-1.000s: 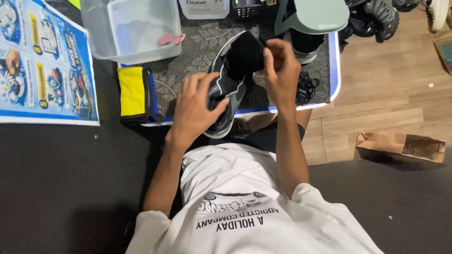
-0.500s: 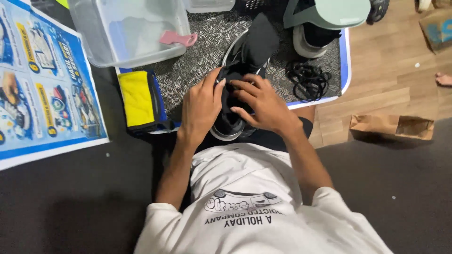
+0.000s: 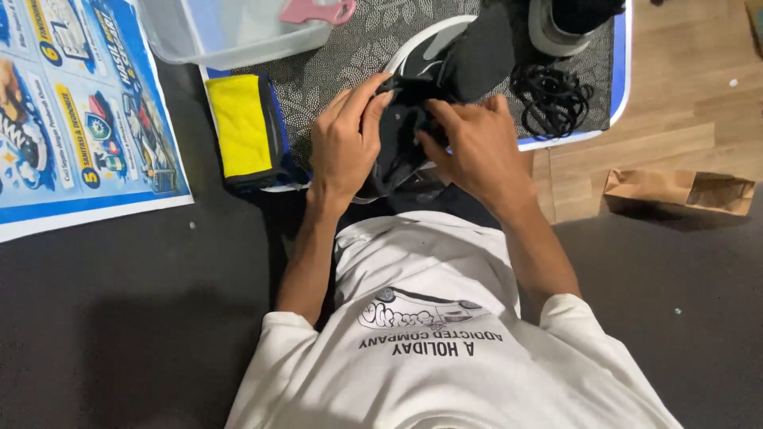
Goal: Using a small brush to scrub and clean the midsole of a sneaker at a repair bench.
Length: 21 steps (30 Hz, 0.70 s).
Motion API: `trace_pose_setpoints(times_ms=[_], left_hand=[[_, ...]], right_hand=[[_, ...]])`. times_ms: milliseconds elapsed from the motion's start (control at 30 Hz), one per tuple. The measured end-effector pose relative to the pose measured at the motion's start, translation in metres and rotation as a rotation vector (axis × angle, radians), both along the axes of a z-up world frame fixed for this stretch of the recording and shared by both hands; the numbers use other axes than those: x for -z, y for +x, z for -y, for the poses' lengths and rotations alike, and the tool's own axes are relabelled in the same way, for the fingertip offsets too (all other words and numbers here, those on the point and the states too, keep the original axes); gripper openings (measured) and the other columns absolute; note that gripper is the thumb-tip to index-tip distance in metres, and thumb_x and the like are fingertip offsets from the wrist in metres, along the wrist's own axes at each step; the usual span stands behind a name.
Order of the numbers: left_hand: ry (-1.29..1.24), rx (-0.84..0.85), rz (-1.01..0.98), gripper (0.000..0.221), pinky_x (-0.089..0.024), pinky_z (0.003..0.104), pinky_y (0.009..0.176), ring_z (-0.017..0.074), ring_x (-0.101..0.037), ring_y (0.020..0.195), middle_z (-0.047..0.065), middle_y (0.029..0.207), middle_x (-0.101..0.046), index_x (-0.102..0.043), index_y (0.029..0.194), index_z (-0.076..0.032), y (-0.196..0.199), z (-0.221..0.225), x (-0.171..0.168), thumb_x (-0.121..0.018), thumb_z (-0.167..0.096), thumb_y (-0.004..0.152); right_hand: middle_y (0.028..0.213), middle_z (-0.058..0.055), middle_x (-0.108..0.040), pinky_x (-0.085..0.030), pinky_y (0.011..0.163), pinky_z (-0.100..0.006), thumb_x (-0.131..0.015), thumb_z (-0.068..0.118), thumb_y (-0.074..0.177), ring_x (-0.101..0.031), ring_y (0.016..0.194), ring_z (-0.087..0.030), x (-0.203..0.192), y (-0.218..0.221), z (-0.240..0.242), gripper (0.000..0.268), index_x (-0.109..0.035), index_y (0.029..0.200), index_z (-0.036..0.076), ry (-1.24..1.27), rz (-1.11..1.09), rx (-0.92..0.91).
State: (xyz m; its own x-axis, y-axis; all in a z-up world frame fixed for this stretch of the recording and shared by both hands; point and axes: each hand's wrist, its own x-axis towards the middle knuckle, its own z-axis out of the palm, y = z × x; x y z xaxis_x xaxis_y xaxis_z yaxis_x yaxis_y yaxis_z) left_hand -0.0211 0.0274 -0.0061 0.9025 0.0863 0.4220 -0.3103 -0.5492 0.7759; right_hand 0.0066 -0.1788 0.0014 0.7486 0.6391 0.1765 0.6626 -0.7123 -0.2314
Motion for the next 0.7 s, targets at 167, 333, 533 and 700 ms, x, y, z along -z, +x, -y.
trace_pose_setpoints(times_ms=[167, 333, 533, 700], left_hand=[[0.051, -0.061, 0.031, 0.021, -0.056, 0.027, 0.063, 0.0192, -0.072, 0.076, 0.009, 0.088, -0.076, -0.07, 0.124, -0.012, -0.009, 0.014, -0.012, -0.06, -0.021, 0.108], [0.046, -0.104, 0.095, 0.02, -0.056, 0.028, 0.059, 0.0208, -0.072, 0.073, 0.01, 0.083, -0.076, -0.071, 0.124, -0.011, -0.009, 0.015, -0.002, -0.065, -0.017, 0.106], [0.012, -0.08, 0.079, 0.02, -0.055, 0.03, 0.058, 0.0235, -0.071, 0.071, 0.013, 0.083, -0.076, -0.072, 0.123, -0.009, -0.009, 0.013, -0.008, -0.064, -0.016, 0.106], [-0.037, -0.046, -0.099, 0.023, -0.059, 0.034, 0.071, 0.0258, -0.076, 0.085, 0.013, 0.1, -0.078, -0.07, 0.122, -0.006, 0.002, -0.01, 0.01, -0.062, -0.021, 0.106]], right_hand=[[0.097, -0.005, -0.069, -0.036, 0.078, -0.042, -0.081, 0.034, 0.087, -0.068, 0.083, -0.027, 0.017, -0.004, -0.02, 0.039, -0.073, 0.12, 0.014, -0.037, 0.07, 0.107], [0.092, 0.002, -0.07, -0.034, 0.082, -0.036, -0.08, 0.016, 0.093, -0.068, 0.083, -0.018, 0.032, -0.021, -0.03, 0.01, -0.077, 0.103, 0.018, 0.275, 0.141, 0.146], [0.093, 0.0, -0.071, -0.036, 0.093, -0.04, -0.081, 0.004, 0.091, -0.07, 0.092, -0.02, 0.025, -0.023, -0.016, 0.016, -0.073, 0.103, 0.012, 0.475, -0.003, 0.087], [0.104, -0.012, -0.074, -0.049, 0.095, -0.035, -0.073, -0.004, 0.102, -0.07, 0.101, -0.026, 0.002, -0.04, 0.098, 0.01, -0.073, 0.109, 0.003, 0.723, -0.21, 0.402]])
